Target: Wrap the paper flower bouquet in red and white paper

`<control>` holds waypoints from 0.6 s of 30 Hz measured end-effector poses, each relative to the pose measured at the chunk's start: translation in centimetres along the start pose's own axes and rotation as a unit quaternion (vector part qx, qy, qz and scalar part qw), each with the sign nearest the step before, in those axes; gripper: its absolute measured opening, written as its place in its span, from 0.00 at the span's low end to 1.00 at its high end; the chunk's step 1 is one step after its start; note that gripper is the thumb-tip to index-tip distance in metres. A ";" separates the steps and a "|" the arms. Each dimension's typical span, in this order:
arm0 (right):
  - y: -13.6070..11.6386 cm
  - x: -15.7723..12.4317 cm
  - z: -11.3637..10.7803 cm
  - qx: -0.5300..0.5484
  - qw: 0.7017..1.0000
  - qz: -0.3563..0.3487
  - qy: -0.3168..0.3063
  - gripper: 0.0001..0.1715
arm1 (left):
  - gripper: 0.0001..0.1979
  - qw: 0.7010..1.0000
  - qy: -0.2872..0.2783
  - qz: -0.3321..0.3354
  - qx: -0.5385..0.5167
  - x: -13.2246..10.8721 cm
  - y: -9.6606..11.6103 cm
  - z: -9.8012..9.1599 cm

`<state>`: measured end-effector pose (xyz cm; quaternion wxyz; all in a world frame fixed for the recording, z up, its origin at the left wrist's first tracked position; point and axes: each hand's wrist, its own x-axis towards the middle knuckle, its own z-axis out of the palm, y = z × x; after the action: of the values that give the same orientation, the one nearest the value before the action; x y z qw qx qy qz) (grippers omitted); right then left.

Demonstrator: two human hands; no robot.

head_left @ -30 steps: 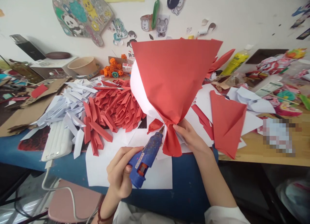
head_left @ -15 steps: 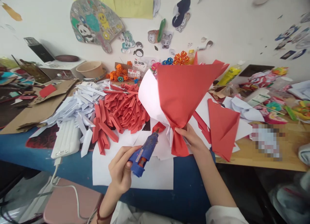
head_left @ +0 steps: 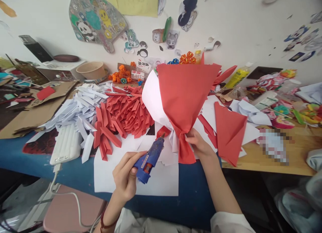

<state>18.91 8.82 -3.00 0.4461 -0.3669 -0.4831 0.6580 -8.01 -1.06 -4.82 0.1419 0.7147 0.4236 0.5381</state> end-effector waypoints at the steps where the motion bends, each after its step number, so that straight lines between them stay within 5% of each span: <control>1: 0.1 0.0 -0.1 -0.005 1.000 0.003 0.003 0.34 | 0.20 1.000 0.000 0.001 0.000 0.1 0.0 0.1; 11: -0.2 -0.3 0.2 0.027 1.000 0.003 0.008 0.24 | 0.20 0.995 -0.029 0.041 0.084 0.3 -1.4 -0.8; 18: -0.3 -0.7 0.2 0.073 0.997 0.012 0.023 0.23 | 0.19 0.989 -0.121 -0.010 0.087 2.0 -2.3 -1.1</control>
<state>19.07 8.10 -2.66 0.4750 -0.3536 -0.4190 0.6883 -9.91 1.56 -4.64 0.1347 0.7798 0.4557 0.4075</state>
